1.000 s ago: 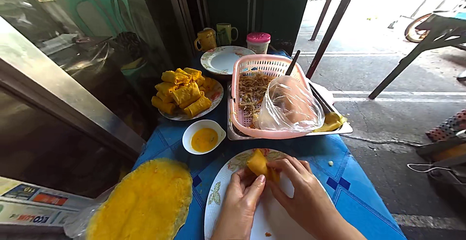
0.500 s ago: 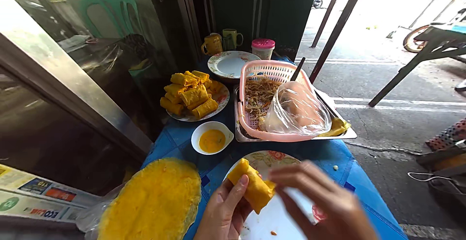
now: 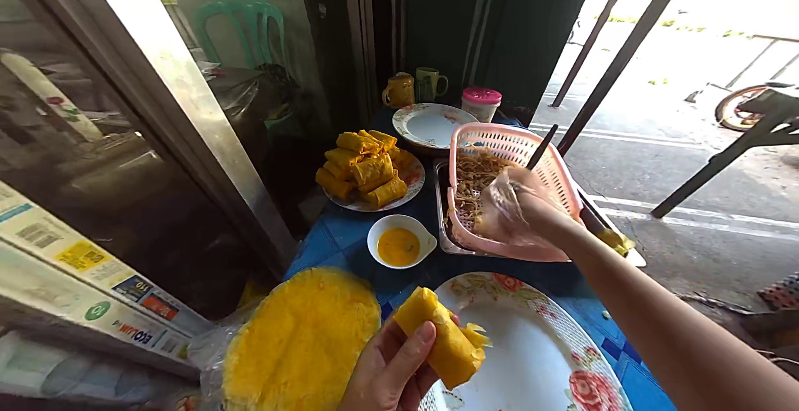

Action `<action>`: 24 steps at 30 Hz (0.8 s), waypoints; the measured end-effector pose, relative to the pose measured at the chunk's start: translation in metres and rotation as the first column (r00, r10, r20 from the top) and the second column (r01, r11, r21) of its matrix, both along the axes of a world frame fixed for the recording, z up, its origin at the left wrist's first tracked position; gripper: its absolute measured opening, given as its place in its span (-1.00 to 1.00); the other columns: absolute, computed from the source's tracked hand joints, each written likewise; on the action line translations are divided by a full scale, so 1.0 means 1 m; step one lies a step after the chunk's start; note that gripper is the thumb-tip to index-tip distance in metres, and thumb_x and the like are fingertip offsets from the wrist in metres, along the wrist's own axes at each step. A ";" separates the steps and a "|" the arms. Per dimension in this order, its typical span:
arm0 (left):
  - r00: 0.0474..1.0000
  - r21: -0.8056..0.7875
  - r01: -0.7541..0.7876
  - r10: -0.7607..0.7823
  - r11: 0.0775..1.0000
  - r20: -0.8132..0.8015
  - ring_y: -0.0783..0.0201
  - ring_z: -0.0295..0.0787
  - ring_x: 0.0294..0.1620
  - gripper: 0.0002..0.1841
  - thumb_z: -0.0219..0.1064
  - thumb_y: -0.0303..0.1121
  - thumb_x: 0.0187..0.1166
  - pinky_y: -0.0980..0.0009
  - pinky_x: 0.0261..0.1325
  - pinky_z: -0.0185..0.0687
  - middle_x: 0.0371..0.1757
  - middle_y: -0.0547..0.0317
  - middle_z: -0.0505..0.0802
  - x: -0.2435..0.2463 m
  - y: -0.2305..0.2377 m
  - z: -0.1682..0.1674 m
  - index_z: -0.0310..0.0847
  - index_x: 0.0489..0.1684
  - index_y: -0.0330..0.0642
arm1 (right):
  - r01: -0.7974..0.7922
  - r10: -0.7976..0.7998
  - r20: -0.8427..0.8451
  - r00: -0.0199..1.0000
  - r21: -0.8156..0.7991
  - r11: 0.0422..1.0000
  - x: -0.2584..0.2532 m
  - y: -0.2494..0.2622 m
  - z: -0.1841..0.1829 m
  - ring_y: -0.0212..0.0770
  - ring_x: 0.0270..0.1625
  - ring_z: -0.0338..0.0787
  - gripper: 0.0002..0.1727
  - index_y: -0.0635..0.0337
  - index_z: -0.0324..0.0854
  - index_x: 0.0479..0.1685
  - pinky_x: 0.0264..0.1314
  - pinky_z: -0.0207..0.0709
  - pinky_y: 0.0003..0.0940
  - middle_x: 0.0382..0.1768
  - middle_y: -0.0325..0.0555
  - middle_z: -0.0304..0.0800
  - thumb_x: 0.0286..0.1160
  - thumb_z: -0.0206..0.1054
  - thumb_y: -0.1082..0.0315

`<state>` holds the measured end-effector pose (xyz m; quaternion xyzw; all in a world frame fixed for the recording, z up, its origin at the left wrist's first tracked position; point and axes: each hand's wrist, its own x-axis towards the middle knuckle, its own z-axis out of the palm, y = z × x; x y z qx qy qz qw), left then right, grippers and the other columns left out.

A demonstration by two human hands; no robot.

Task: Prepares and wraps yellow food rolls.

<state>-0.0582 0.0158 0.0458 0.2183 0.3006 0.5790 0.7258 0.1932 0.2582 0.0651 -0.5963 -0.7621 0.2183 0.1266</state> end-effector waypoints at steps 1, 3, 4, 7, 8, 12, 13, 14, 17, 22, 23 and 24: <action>1.000 0.002 -0.021 0.021 1.000 -0.009 0.04 0.88 0.16 -0.75 0.09 -0.53 0.78 0.18 0.33 0.77 0.23 -0.19 0.82 -0.003 -0.001 0.000 0.38 0.34 -0.36 | 0.075 -0.083 -0.110 0.990 -0.073 0.994 0.001 -0.005 0.001 0.11 0.25 0.73 -0.64 0.43 0.61 0.28 0.41 0.49 0.10 0.17 0.28 0.74 0.80 0.11 0.31; 0.998 0.002 -0.064 0.064 0.998 -0.024 0.05 0.89 0.15 -0.75 0.10 -0.55 0.76 0.18 0.32 0.78 0.21 -0.16 0.83 -0.011 -0.002 0.000 0.38 0.33 -0.34 | 0.155 -0.240 -0.399 0.885 -0.234 0.960 0.004 -0.021 0.009 -0.09 -0.07 0.73 -0.49 0.37 0.56 0.25 0.04 0.63 -0.10 -0.05 0.12 0.73 0.92 -0.15 0.11; 0.997 0.006 -0.078 0.078 0.997 -0.025 0.05 0.88 0.16 -0.74 0.12 -0.56 0.75 0.17 0.33 0.78 0.22 -0.15 0.82 -0.015 -0.002 -0.001 0.38 0.34 -0.34 | 0.171 -0.310 -0.533 0.787 -0.295 0.940 0.004 -0.025 0.011 -0.17 -0.26 0.74 -0.28 0.30 0.54 0.21 -0.22 0.67 -0.19 -0.20 0.02 0.73 0.88 -0.31 -0.18; 0.990 0.026 -0.139 0.140 0.990 -0.029 0.08 0.89 0.14 -0.75 0.15 -0.53 0.74 0.17 0.32 0.79 0.17 -0.08 0.85 -0.028 -0.003 -0.003 0.43 0.31 -0.28 | 0.072 -0.406 -0.750 0.522 -0.436 0.897 0.009 -0.029 0.019 -0.10 -0.01 0.82 0.07 0.07 0.37 0.56 -0.03 0.75 -0.12 0.07 0.00 0.78 0.47 -0.42 -0.64; 0.985 0.023 -0.165 0.166 0.986 -0.037 0.11 0.91 0.10 -0.77 0.13 -0.53 0.75 0.19 0.31 0.80 0.11 -0.03 0.87 -0.032 -0.003 -0.001 0.45 0.29 -0.25 | 0.070 -0.423 -0.774 0.471 -0.446 0.892 0.006 -0.035 0.022 -0.06 0.08 0.81 0.09 0.02 0.32 0.60 0.04 0.73 -0.06 0.17 0.02 0.75 0.41 -0.38 -0.69; 0.966 -0.009 -0.254 0.253 0.967 -0.050 0.15 0.93 0.01 -0.79 0.06 -0.48 0.80 0.24 0.23 0.83 0.03 -0.01 0.90 -0.051 -0.004 0.002 0.45 0.27 -0.22 | 0.079 -0.397 -0.858 0.325 -0.394 0.916 -0.027 -0.053 0.027 -0.38 -0.35 0.75 -0.67 -0.02 0.52 0.21 -0.38 0.67 -0.43 -0.27 -0.25 0.74 0.78 0.03 0.01; 0.959 -0.028 -0.279 0.276 0.960 -0.071 0.16 0.93 0.00 -0.80 0.05 -0.46 0.81 0.26 0.21 0.84 0.01 0.00 0.90 -0.055 -0.005 0.002 0.45 0.27 -0.21 | 0.131 -0.385 -0.850 0.358 -0.363 0.923 -0.042 -0.060 0.031 -0.38 -0.35 0.75 -0.76 0.04 0.53 0.21 -0.37 0.67 -0.44 -0.25 -0.21 0.74 0.77 0.08 0.21; 0.949 -0.045 -0.306 0.301 0.951 -0.091 0.16 0.93 -0.01 -0.80 0.04 -0.45 0.82 0.25 0.20 0.84 0.00 0.00 0.89 -0.059 -0.004 0.001 0.44 0.27 -0.21 | 0.163 -0.309 -0.827 0.469 -0.263 0.951 -0.054 -0.065 0.032 -0.39 -0.32 0.73 -0.74 0.09 0.55 0.26 -0.32 0.65 -0.42 -0.21 -0.19 0.76 0.71 0.15 0.32; 0.929 -0.074 -0.360 0.349 0.930 -0.124 0.16 0.90 0.03 -0.78 0.01 -0.42 0.83 0.22 0.24 0.80 0.00 0.04 0.89 -0.067 -0.003 0.000 0.45 0.28 -0.19 | 0.107 0.032 -0.543 0.839 0.223 0.969 -0.087 -0.075 0.036 -0.18 -0.07 0.79 -0.64 0.14 0.65 0.38 0.00 0.67 -0.08 0.05 -0.01 0.83 0.70 0.25 0.28; 0.953 -0.015 -0.289 0.286 0.957 -0.105 0.23 0.92 0.02 -0.80 -0.01 -0.44 0.83 0.26 0.25 0.81 -0.01 0.10 0.91 -0.071 -0.011 0.003 0.47 0.23 -0.15 | 0.141 0.058 -0.798 0.600 0.177 0.974 -0.089 -0.079 0.053 -0.38 0.05 0.78 -0.55 0.06 0.62 0.35 0.18 0.70 -0.24 0.05 -0.28 0.81 0.66 0.27 -0.01; 0.965 0.042 -0.239 0.242 0.970 -0.098 0.23 0.91 0.05 -0.79 0.04 -0.45 0.81 0.26 0.27 0.80 0.03 0.11 0.92 -0.069 -0.010 0.005 0.52 0.23 -0.15 | 0.108 0.099 -0.881 0.462 0.166 0.980 -0.083 -0.079 0.056 -0.43 0.11 0.77 -0.62 0.00 0.61 0.31 0.25 0.67 -0.32 0.07 -0.36 0.80 0.68 0.23 0.04; 0.976 0.109 -0.182 0.193 0.977 -0.105 0.24 0.90 0.09 -0.78 0.11 -0.46 0.78 0.27 0.29 0.79 0.10 0.12 0.91 -0.065 -0.007 0.009 0.57 0.25 -0.14 | 0.077 0.131 -0.921 0.367 0.171 0.982 -0.078 -0.080 0.058 -0.44 0.17 0.77 -0.64 -0.04 0.60 0.32 0.29 0.66 -0.36 0.11 -0.39 0.81 0.68 0.20 0.07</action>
